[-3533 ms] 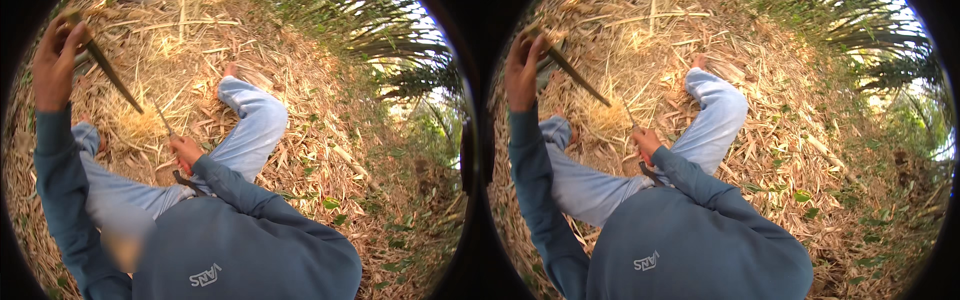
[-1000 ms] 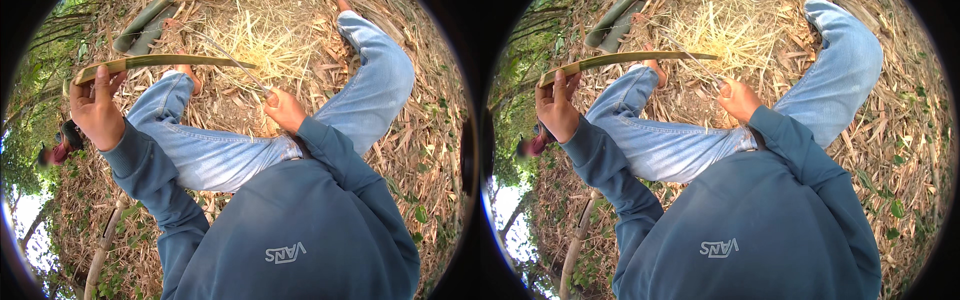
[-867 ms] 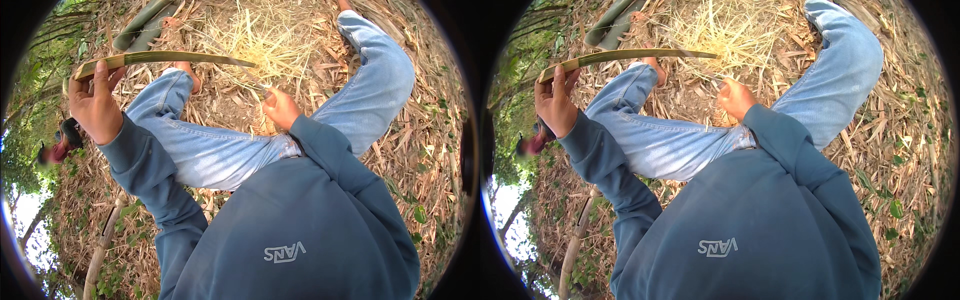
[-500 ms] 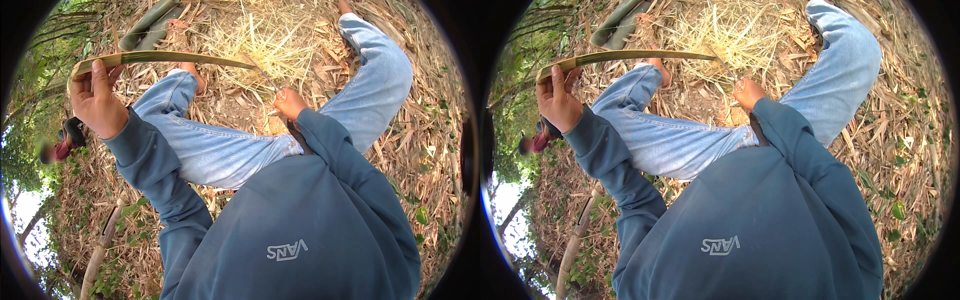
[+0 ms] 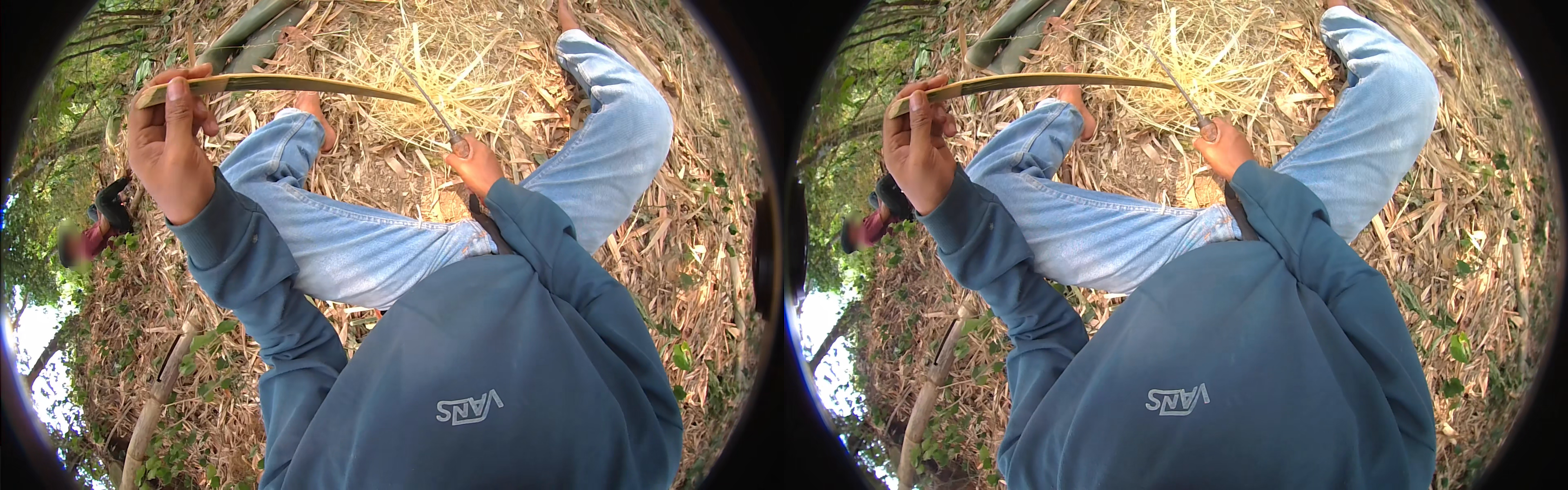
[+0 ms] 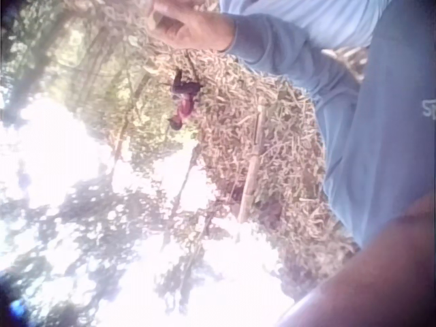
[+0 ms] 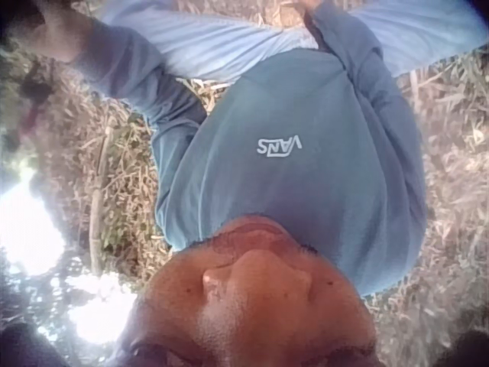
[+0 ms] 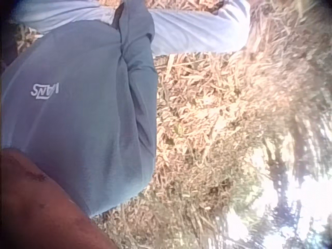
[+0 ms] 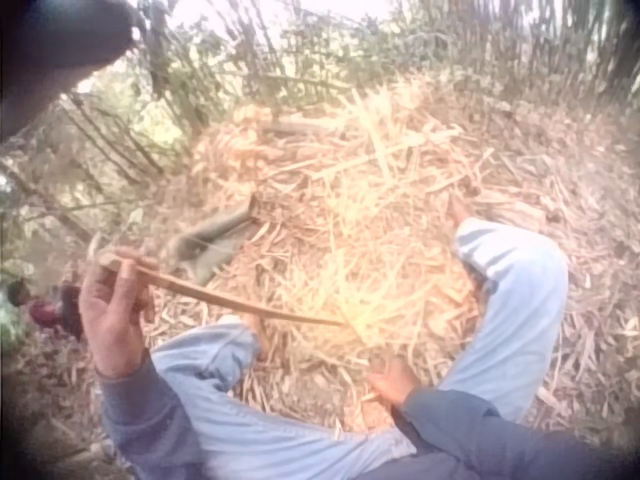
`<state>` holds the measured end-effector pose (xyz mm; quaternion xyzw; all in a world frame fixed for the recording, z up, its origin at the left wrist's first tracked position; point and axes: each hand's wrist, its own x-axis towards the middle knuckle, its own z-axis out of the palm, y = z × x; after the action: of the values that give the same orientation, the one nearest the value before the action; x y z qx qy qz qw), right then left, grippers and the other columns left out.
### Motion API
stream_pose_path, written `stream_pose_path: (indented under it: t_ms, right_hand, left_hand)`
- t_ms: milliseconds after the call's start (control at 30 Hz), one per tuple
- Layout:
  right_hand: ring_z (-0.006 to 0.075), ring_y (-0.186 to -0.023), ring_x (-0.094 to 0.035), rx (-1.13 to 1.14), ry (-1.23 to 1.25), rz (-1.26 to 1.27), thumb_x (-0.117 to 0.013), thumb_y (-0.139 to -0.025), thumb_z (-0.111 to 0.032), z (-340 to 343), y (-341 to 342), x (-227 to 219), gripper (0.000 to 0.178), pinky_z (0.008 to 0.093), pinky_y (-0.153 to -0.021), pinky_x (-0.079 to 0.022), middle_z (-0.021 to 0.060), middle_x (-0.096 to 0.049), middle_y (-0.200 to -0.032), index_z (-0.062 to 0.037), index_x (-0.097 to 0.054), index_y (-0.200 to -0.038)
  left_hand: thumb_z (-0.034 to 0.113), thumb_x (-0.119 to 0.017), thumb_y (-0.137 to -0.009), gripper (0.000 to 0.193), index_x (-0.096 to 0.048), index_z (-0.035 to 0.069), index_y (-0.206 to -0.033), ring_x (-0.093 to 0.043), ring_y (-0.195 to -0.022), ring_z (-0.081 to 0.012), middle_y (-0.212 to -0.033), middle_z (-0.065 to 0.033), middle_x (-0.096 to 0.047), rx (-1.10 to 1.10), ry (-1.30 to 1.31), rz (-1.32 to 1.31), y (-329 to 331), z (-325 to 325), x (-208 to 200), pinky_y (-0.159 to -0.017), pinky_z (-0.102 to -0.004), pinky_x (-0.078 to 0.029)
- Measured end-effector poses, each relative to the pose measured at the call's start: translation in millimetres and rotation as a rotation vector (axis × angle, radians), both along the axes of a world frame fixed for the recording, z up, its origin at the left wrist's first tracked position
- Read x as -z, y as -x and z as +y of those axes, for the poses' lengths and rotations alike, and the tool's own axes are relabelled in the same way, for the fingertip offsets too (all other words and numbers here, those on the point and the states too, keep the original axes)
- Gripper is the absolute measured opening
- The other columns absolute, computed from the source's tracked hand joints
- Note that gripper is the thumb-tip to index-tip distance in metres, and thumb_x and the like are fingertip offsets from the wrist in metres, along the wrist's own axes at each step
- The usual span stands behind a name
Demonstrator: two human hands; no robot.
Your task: The person sits on the ground and uses a knife to shave thin strips from a long piece of bamboo. They hold the bamboo with their left hand and scrape the surface with the knife in their right hand, creating a pile of shavings on the ground.
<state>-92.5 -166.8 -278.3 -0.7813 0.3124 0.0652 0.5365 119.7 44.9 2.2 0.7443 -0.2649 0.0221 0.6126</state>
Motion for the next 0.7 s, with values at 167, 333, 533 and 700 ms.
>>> stream_pose_path:
  t_ms: [167, 333, 533, 700]
  right_hand:
    - [0.0306, -0.076, -0.063, 0.028, -0.013, -0.060, -0.066, -0.077, -0.036, 1.5, -3.6, -5.9, 0.043, 0.0412, -0.069, -0.047, 0.0185, -0.064, -0.083, 0.0006, -0.061, -0.097]
    - [0.0243, -0.068, -0.060, 0.062, -0.086, -0.109, -0.067, -0.079, -0.032, 6.0, -3.6, -43.7, 0.038, 0.0363, -0.064, -0.047, 0.0136, -0.064, -0.076, 0.0004, -0.061, -0.097]
    - [0.0076, -0.062, -0.048, -0.140, -0.225, -0.361, -0.068, -0.084, -0.024, 27.9, -7.5, -119.2, 0.024, 0.0266, -0.058, -0.041, 0.0010, -0.055, -0.069, -0.0039, -0.056, -0.090]
    - [0.0120, -0.055, -0.055, -0.144, -0.266, -0.307, -0.065, -0.084, -0.019, 40.6, -16.2, -104.0, 0.020, 0.0308, -0.054, -0.044, 0.0057, -0.058, -0.061, -0.0021, -0.056, -0.089]
  left_hand:
    - [0.010, -0.048, -0.097, 0.017, -0.054, -0.003, -0.105, -0.058, -0.074, -0.0149, -0.102, -0.0189, -0.062, 0.057, 0.228, -0.051, -0.1, 7.5, -3.4, -0.070, -0.0296, -0.054]
    - [0.011, -0.044, -0.099, 0.018, -0.052, -0.002, -0.108, -0.062, -0.083, -0.0197, -0.104, -0.0189, -0.061, 0.098, -0.025, 0.042, 3.4, -5.7, 2.1, -0.081, -0.0368, -0.056]
    - [0.012, -0.041, -0.100, 0.018, -0.047, -0.001, -0.110, -0.062, -0.085, -0.0215, -0.105, -0.0192, -0.060, 0.093, -0.040, 0.066, 9.4, -9.7, 6.6, -0.082, -0.0398, -0.056]
    - [0.014, -0.040, -0.100, 0.020, -0.046, -0.001, -0.111, -0.063, -0.087, -0.0238, -0.106, -0.0193, -0.059, 0.047, -0.096, 0.076, 8.7, -2.7, 7.2, -0.082, -0.0406, -0.056]
